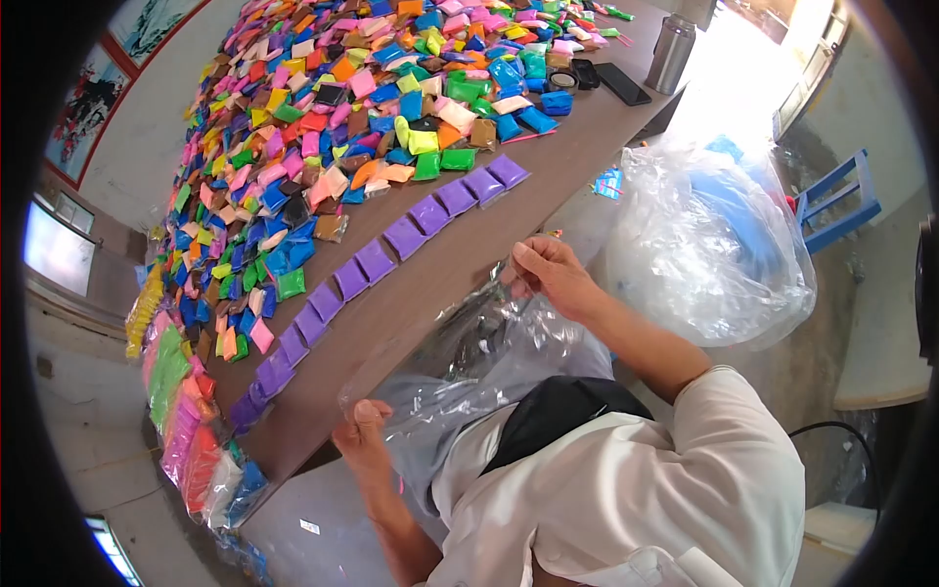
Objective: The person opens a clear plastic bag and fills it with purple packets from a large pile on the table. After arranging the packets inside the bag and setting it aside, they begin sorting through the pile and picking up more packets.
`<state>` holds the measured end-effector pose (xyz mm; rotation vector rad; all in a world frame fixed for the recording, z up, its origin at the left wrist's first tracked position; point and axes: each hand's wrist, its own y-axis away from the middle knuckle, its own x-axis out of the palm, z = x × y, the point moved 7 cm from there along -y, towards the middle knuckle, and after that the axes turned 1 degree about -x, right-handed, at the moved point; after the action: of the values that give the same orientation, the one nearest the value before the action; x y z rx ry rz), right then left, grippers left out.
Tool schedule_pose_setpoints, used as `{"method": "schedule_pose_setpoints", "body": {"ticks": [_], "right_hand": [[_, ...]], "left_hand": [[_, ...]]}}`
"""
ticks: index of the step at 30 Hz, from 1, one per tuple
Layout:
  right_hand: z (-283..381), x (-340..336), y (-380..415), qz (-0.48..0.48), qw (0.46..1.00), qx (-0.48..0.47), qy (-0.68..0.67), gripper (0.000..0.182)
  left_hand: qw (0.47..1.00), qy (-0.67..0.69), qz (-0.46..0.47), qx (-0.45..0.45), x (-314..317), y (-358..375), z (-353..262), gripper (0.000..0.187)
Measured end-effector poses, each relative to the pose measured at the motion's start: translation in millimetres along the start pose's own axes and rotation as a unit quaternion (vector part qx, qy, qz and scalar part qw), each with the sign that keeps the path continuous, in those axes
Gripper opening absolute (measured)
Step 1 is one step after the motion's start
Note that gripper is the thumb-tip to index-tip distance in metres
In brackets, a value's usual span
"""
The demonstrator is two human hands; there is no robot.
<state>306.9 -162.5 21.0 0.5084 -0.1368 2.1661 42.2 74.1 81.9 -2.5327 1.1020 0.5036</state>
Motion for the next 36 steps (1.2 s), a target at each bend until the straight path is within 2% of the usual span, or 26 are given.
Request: {"method": "schedule_pose_setpoints", "body": {"ticks": [2, 7, 10, 13, 16, 19, 22, 24, 25, 28, 32, 34, 36], "right_hand": [[4, 0, 1, 0.054, 0.996, 0.031, 0.06, 0.028], [24, 21, 9, 0.113, 0.971, 0.07, 0.198, 0.046], [11, 26, -8, 0.096, 0.943, 0.018, 0.318, 0.052], [16, 31, -11, 0.099, 0.869, -0.035, 0.483, 0.046], [0, 28, -23, 0.118, 0.83, -0.056, 0.543, 0.033], [-5, 21, -25, 0.121, 0.849, -0.066, 0.51, 0.025], [-18, 6, -22, 0.098, 0.934, 0.066, 0.337, 0.023], [-24, -4, -26, 0.094, 0.98, 0.121, 0.128, 0.018], [-26, -7, -26, 0.089, 0.985, 0.147, 0.022, 0.016], [-18, -5, -14, 0.09, 0.986, 0.128, -0.05, 0.013], [3, 7, -6, 0.101, 0.99, 0.033, 0.096, 0.022], [8, 12, -11, 0.102, 0.98, -0.012, 0.168, 0.024], [13, 21, -19, 0.109, 0.961, -0.096, 0.237, 0.028]], "left_hand": [[0.998, 0.034, -0.032, -0.039, -13, -2, 12, 0.053], [0.995, 0.089, -0.033, -0.036, -11, -4, 11, 0.054], [0.994, 0.11, -0.004, -0.014, -2, -5, 11, 0.054], [0.995, 0.095, -0.005, -0.005, -4, -2, 12, 0.054], [0.997, 0.075, -0.014, -0.011, -10, 1, 12, 0.055], [0.997, 0.067, -0.013, -0.022, -16, 2, 15, 0.056], [0.995, 0.089, -0.015, -0.035, -16, 5, 25, 0.057], [0.995, 0.091, -0.01, -0.033, -12, 7, 27, 0.056], [0.996, 0.083, -0.003, -0.026, -8, 8, 26, 0.055], [0.991, 0.12, -0.025, -0.056, -5, 6, 32, 0.053], [0.984, 0.133, -0.049, -0.11, -13, 3, 47, 0.053], [0.985, 0.132, -0.024, -0.108, -10, 3, 47, 0.053], [0.986, 0.134, -0.013, -0.095, -7, 1, 43, 0.053]]}}
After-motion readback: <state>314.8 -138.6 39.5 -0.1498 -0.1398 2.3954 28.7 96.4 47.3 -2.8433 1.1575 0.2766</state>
